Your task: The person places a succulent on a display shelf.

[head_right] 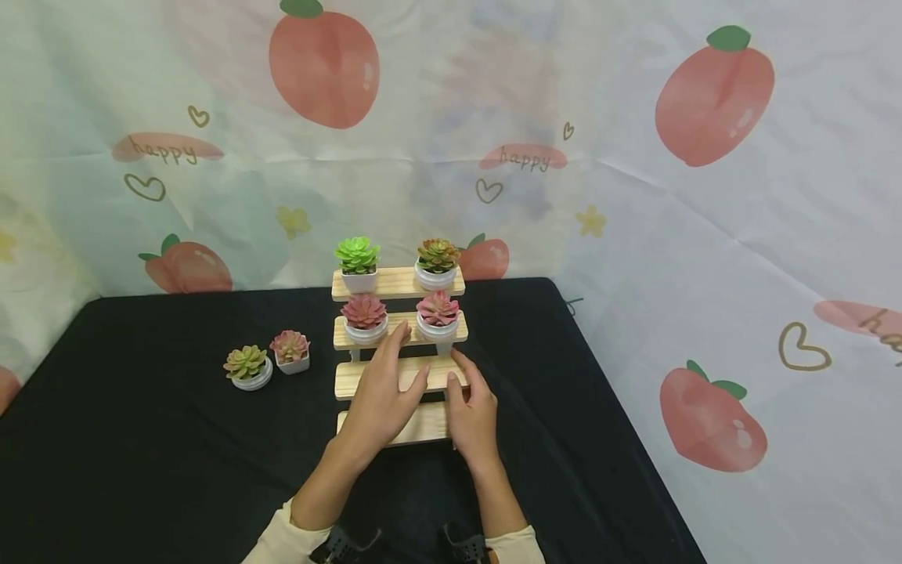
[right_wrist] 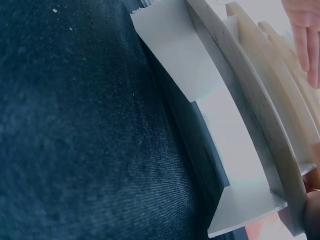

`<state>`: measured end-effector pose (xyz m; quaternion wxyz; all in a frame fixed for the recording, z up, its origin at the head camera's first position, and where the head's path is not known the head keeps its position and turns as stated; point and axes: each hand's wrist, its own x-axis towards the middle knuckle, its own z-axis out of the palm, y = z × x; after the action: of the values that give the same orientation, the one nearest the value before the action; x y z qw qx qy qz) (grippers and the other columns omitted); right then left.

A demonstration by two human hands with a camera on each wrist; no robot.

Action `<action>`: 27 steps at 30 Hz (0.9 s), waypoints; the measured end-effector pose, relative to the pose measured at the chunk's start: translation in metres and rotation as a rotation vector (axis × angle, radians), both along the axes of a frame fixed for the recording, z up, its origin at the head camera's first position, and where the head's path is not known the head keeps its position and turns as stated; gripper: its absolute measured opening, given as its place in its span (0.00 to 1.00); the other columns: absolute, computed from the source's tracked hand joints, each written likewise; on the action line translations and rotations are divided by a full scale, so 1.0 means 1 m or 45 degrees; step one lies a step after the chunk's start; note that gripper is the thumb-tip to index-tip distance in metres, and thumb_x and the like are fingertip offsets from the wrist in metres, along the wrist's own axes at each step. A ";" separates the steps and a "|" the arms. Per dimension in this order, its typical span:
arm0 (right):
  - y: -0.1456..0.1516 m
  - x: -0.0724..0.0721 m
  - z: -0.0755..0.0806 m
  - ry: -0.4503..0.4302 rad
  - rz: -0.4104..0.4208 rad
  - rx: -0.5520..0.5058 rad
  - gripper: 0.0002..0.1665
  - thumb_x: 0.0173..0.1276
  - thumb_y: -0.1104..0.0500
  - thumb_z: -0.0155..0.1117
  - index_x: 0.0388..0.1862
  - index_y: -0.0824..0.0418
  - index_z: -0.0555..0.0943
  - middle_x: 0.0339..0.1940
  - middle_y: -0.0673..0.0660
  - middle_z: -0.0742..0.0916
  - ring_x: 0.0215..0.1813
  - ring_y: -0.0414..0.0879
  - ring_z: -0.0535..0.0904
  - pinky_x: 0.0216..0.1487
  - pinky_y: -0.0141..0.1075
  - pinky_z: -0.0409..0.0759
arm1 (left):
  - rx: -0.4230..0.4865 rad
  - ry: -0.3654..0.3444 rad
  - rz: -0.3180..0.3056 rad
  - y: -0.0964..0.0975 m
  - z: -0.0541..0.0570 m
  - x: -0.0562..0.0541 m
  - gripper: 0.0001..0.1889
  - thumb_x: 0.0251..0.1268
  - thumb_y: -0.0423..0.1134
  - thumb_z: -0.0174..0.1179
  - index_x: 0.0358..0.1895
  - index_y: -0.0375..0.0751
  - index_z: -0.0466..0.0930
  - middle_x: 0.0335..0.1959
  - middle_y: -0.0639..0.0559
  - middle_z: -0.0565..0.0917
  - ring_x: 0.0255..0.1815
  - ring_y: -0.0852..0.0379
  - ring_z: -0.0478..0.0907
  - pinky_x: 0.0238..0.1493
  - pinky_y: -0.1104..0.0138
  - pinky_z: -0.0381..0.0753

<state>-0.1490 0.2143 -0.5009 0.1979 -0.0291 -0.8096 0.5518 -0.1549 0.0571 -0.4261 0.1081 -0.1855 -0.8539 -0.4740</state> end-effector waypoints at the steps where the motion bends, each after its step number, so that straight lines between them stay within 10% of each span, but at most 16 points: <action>1: 0.000 0.000 0.000 0.003 0.001 0.001 0.23 0.80 0.61 0.58 0.70 0.50 0.80 0.67 0.46 0.82 0.43 0.47 0.76 0.38 0.37 0.73 | 0.000 0.001 0.002 -0.001 -0.001 0.001 0.37 0.71 0.37 0.66 0.79 0.32 0.59 0.73 0.37 0.70 0.74 0.43 0.67 0.70 0.48 0.69; 10: 0.002 0.000 0.000 0.016 -0.011 0.025 0.23 0.80 0.60 0.58 0.70 0.48 0.80 0.63 0.47 0.84 0.23 0.45 0.68 0.25 0.36 0.68 | 0.000 0.067 -0.060 -0.006 -0.005 0.006 0.34 0.72 0.35 0.65 0.76 0.33 0.64 0.69 0.39 0.74 0.70 0.47 0.72 0.69 0.52 0.72; 27: 0.000 -0.001 -0.001 0.002 0.013 -0.004 0.23 0.80 0.61 0.57 0.71 0.50 0.79 0.67 0.49 0.81 0.50 0.47 0.78 0.43 0.40 0.74 | -0.141 0.180 -0.078 -0.026 -0.018 0.007 0.23 0.69 0.32 0.67 0.65 0.36 0.77 0.59 0.44 0.81 0.58 0.50 0.80 0.60 0.54 0.79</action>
<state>-0.1498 0.2145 -0.5016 0.1958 -0.0248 -0.8087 0.5542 -0.1481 0.0310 -0.4444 0.1433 -0.2503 -0.8629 -0.4149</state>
